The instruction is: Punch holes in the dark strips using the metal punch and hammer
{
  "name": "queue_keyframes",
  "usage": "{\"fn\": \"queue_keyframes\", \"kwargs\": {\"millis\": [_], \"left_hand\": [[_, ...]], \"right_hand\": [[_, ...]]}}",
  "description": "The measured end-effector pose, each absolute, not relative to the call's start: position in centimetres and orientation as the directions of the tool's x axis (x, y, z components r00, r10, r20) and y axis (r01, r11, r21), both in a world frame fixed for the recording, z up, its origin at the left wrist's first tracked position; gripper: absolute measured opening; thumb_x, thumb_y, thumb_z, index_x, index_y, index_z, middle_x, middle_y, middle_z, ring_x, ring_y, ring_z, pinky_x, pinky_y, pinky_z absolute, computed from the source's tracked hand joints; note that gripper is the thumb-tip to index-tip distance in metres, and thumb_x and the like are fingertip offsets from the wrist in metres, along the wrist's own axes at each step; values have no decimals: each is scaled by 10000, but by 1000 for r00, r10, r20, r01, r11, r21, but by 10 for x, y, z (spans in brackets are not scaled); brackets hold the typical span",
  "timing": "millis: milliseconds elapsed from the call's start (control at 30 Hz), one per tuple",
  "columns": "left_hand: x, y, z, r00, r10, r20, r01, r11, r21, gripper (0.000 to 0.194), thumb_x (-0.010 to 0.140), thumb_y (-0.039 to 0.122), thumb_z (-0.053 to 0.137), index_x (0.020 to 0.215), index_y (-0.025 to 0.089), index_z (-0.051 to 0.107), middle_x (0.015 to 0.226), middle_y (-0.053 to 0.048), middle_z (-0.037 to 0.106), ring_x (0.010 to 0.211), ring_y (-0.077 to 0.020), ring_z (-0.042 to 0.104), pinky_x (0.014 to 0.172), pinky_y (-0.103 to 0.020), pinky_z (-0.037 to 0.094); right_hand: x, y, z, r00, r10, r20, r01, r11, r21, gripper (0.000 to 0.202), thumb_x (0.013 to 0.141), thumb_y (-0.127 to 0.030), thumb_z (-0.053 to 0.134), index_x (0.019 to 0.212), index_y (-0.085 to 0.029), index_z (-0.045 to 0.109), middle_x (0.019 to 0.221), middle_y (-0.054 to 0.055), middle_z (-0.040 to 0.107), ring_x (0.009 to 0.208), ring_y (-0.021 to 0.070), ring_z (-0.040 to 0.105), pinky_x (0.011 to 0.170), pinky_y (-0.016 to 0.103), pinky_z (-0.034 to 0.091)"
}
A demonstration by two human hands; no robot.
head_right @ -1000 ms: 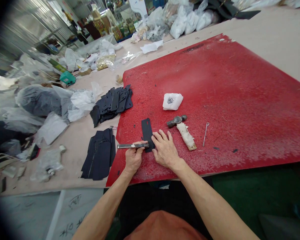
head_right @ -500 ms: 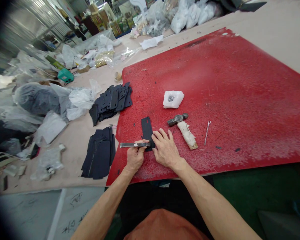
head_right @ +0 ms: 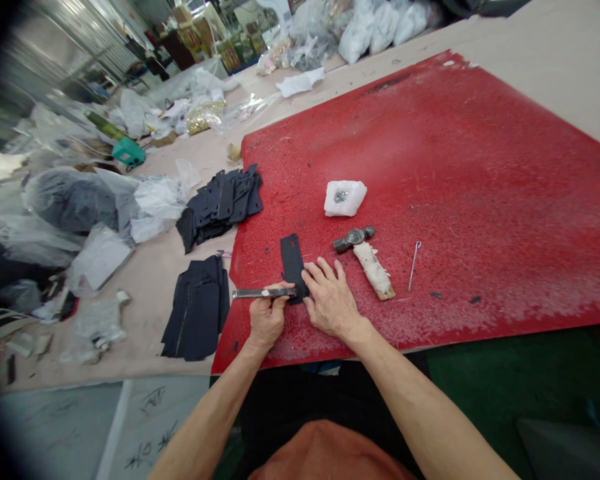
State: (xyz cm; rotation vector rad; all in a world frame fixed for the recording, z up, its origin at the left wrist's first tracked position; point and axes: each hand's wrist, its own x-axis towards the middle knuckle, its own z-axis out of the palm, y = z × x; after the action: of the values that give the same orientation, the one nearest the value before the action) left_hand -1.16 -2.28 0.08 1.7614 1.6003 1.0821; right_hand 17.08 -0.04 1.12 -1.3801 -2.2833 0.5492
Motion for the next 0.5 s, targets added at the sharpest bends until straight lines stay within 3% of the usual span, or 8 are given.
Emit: {"fn": "queue_keyframes", "kwargs": {"millis": [500], "left_hand": [[-10, -26, 1, -77, 968, 239, 499, -170, 850, 160, 904, 213, 542, 972, 184, 683, 959, -52, 733, 898, -177, 690, 887, -331, 557]], "right_hand": [[171, 0, 6, -418, 897, 147, 733, 428, -528, 453, 838, -277, 551, 1282, -189, 551, 1440, 97, 470, 1383, 310, 300, 1155, 550, 116]]}}
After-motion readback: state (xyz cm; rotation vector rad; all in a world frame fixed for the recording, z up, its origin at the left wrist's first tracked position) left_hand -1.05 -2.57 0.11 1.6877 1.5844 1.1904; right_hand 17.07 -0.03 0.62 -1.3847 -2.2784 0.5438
